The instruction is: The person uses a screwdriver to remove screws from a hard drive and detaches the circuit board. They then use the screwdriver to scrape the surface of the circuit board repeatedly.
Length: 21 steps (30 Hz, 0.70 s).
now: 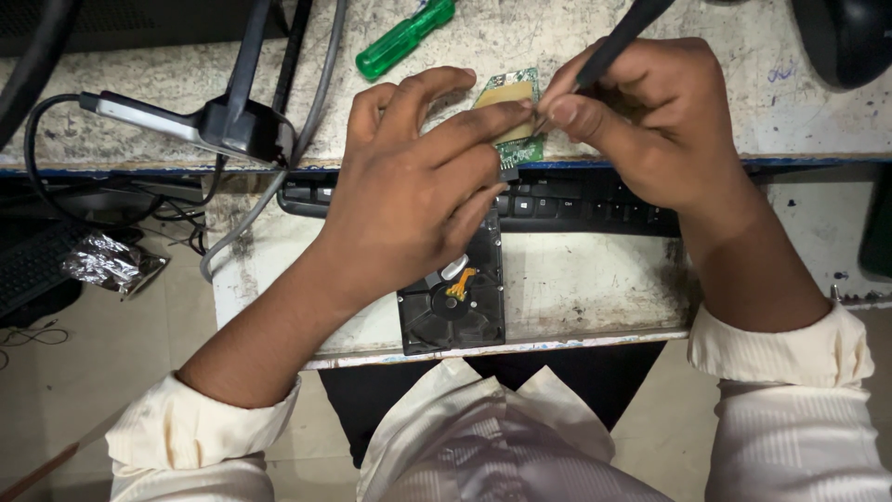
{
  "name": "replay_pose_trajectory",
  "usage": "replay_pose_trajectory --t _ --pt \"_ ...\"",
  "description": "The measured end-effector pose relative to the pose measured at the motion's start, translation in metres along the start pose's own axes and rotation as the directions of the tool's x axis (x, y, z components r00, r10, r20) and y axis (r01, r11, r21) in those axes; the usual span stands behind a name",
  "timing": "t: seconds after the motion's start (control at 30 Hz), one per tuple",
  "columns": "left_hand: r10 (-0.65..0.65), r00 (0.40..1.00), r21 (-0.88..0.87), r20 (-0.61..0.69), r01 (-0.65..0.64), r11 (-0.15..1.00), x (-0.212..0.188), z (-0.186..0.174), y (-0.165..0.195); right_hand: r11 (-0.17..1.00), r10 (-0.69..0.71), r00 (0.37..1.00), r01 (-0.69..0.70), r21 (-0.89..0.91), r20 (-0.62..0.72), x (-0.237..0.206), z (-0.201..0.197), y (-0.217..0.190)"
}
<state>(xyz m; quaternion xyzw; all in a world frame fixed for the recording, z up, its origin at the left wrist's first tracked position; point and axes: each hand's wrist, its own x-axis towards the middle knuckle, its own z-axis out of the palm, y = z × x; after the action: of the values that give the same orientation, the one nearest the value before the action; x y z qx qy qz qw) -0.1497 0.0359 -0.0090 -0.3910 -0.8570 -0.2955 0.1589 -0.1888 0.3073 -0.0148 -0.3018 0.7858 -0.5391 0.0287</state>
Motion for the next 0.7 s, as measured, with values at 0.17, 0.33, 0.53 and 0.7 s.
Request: replay_pose_trajectory --t 0.17,0.33,0.53,0.7 --pt "0.000 1.000 0.000 -0.004 0.000 1.000 0.000 0.001 0.000 1.000 -0.024 1.000 0.024 0.012 0.020 0.003 0.003 -0.006" --pt "-0.008 1.000 -0.006 0.004 0.008 1.000 -0.001 0.000 0.000 1.000 -0.006 1.000 0.007 0.022 -0.004 0.008 0.007 -0.017" --pt "-0.012 1.000 -0.016 0.006 0.012 1.000 -0.001 0.000 0.000 0.993 -0.066 0.998 0.064 0.099 0.018 0.013 0.008 -0.017" --pt "-0.024 1.000 -0.028 0.014 0.024 0.999 -0.001 0.000 0.000 0.994 -0.078 0.996 0.075 0.080 0.033 0.011 0.006 -0.012"
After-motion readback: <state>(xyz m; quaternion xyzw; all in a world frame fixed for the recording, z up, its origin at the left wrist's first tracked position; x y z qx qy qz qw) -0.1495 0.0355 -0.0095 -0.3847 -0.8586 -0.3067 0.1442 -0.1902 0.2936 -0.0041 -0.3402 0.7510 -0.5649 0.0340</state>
